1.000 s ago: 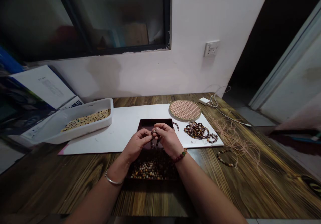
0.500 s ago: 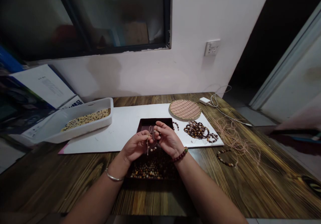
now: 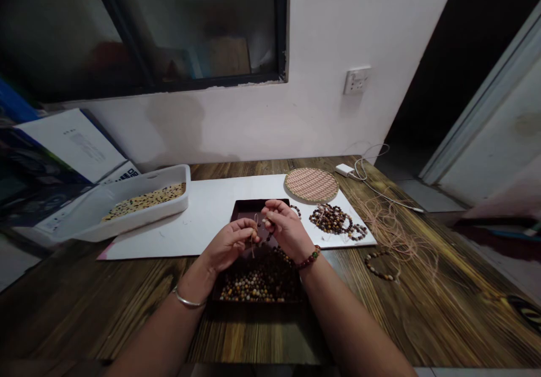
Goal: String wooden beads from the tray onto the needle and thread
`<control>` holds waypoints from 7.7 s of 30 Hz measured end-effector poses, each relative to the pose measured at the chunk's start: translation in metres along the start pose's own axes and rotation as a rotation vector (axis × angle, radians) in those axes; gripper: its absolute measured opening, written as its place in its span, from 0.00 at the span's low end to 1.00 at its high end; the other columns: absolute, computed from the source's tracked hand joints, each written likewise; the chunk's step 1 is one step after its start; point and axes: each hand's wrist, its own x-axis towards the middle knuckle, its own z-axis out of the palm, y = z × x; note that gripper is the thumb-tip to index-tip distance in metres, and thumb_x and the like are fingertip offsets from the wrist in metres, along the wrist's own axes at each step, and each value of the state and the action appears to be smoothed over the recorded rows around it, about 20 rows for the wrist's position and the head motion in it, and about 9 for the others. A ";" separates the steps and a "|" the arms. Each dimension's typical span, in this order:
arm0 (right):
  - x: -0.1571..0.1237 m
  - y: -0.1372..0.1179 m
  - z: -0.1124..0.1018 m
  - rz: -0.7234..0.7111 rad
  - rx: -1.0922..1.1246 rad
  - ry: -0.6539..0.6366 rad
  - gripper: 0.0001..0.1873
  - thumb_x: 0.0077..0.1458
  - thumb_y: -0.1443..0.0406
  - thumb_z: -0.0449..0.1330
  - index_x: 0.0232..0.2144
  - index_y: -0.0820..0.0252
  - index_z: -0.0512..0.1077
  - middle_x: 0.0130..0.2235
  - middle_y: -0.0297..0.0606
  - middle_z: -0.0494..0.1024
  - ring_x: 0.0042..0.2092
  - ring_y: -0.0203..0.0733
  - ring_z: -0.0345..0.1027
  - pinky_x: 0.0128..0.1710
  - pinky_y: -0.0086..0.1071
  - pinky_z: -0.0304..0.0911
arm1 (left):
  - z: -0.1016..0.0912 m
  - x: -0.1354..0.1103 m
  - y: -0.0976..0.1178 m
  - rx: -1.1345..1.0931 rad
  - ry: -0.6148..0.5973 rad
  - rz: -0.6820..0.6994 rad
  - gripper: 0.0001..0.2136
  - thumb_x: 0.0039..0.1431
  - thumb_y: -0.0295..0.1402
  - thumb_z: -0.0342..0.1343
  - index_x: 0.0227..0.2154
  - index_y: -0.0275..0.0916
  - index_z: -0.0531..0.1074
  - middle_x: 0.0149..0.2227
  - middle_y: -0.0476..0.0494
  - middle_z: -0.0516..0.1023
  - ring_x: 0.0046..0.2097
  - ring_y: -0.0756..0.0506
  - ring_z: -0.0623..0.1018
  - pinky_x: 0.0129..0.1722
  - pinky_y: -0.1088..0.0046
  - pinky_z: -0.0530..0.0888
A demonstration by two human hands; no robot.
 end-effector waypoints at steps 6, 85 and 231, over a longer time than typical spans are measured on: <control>0.000 0.006 0.001 -0.005 -0.236 0.011 0.11 0.42 0.61 0.65 0.27 0.60 0.69 0.27 0.30 0.72 0.23 0.28 0.58 0.23 0.26 0.53 | -0.002 0.005 -0.004 0.088 0.087 0.039 0.07 0.44 0.32 0.62 0.22 0.33 0.72 0.20 0.48 0.72 0.24 0.53 0.70 0.28 0.77 0.64; -0.025 -0.115 -0.119 -0.195 -1.402 0.655 0.11 0.46 0.64 0.56 0.30 0.62 0.76 0.28 0.35 0.78 0.28 0.35 0.69 0.28 0.24 0.63 | -0.012 0.010 -0.003 -0.203 0.290 -0.010 0.04 0.54 0.23 0.52 0.27 0.33 0.71 0.24 0.46 0.75 0.24 0.54 0.74 0.26 0.80 0.72; -0.016 0.020 0.007 0.070 -0.471 0.059 0.15 0.38 0.56 0.65 0.25 0.61 0.68 0.17 0.23 0.58 0.18 0.27 0.43 0.18 0.26 0.39 | 0.003 0.007 -0.013 0.463 0.359 0.403 0.07 0.45 0.36 0.59 0.21 0.36 0.72 0.22 0.51 0.71 0.28 0.51 0.68 0.31 0.74 0.66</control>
